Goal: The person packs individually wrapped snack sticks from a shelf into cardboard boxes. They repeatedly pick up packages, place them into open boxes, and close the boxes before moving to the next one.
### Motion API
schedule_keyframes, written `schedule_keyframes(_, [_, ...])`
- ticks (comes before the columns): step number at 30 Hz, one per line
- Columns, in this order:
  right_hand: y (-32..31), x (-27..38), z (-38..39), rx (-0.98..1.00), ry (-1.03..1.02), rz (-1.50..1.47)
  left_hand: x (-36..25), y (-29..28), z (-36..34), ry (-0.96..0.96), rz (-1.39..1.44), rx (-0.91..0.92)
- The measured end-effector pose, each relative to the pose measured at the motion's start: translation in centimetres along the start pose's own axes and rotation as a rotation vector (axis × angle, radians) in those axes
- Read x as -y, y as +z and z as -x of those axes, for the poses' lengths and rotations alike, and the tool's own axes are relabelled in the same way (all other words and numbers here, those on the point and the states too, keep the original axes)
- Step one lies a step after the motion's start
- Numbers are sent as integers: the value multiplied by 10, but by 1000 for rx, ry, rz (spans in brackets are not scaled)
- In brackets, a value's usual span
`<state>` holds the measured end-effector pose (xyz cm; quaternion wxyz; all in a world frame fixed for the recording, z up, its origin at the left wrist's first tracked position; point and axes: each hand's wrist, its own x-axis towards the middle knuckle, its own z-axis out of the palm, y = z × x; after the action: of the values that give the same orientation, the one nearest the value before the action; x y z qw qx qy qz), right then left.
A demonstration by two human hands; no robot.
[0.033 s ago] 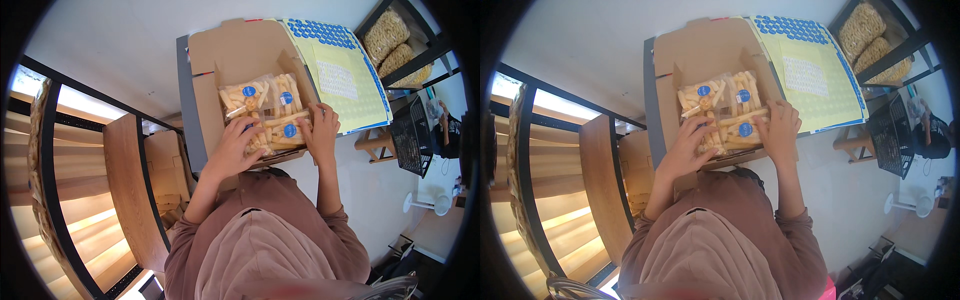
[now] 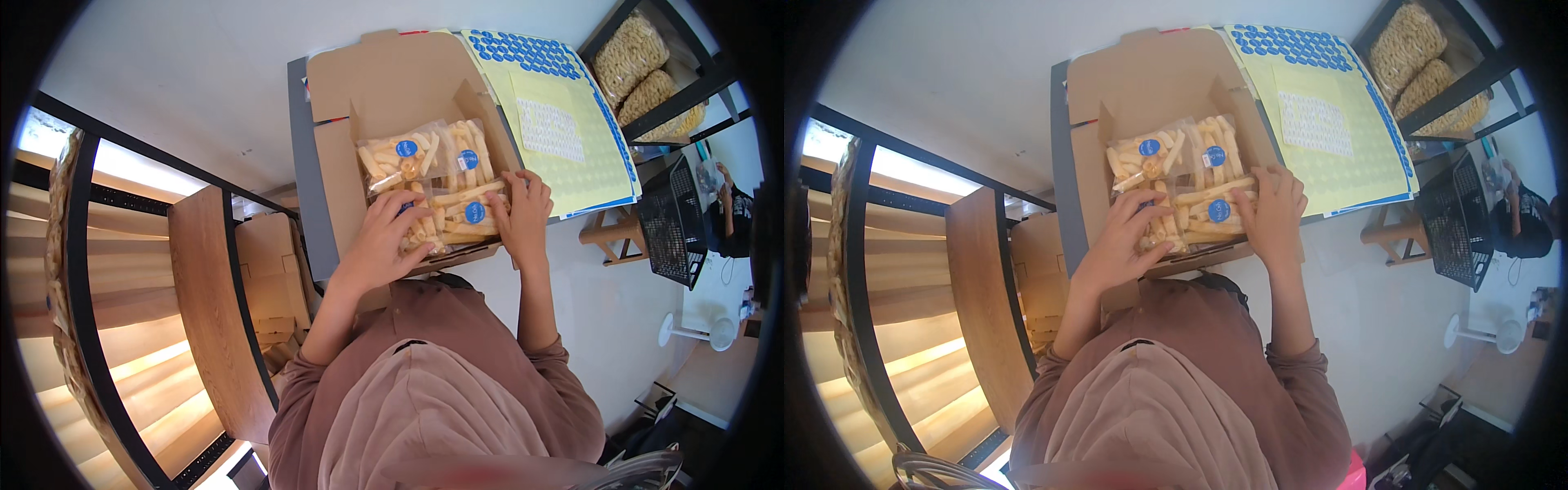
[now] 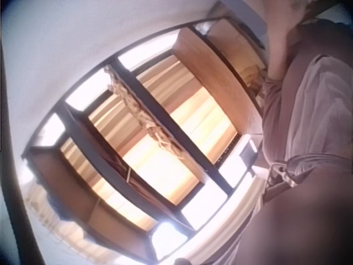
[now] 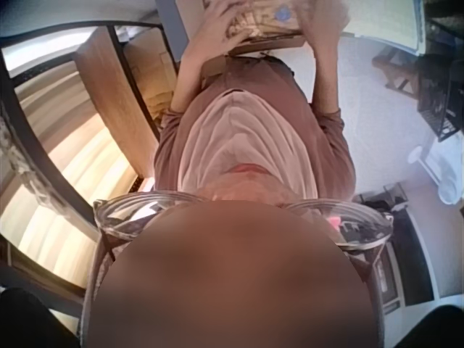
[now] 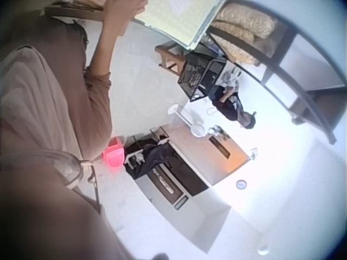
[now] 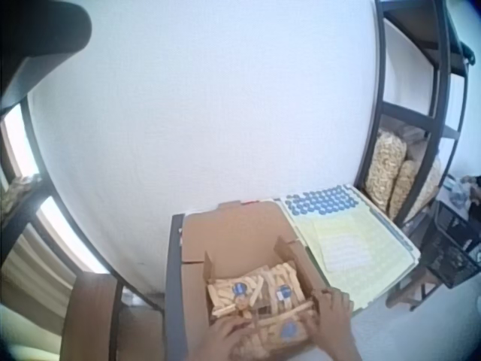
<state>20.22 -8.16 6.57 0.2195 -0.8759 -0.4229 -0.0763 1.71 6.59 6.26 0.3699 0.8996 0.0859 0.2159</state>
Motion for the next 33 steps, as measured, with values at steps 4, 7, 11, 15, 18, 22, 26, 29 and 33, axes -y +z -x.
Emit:
schedule_keyframes(4, [4,-12,-3,24,-2,-128,-2,-2,-5,7,-102,58])
schedule_keyframes(7, [-1,-7,-12,-31,-75,-190,-1,-1,-6,29,-117,58])
schedule_keyframes(11, [-8,10,-47,-32,-212,-256,3,-18,-20,-3,-31,-90])
schedule_keyframes(15, [8,29,-102,155,-410,-256,37,-35,-37,-181,-149,-311])
schedule_keyframes(18, [37,30,-140,327,-566,-143,60,-36,-32,-278,-160,-287])
schedule_keyframes(22, [45,41,-161,721,-538,-136,62,-37,-24,-309,-119,-193])
schedule_keyframes(26, [45,52,-165,765,-549,-162,60,-39,-25,-312,-97,-116])
schedule_keyframes(29, [50,49,-164,762,-544,-312,59,-36,-34,-238,-223,-186])
schedule_keyframes(33, [50,51,-161,750,-594,-362,51,-31,-64,-23,-358,-152])
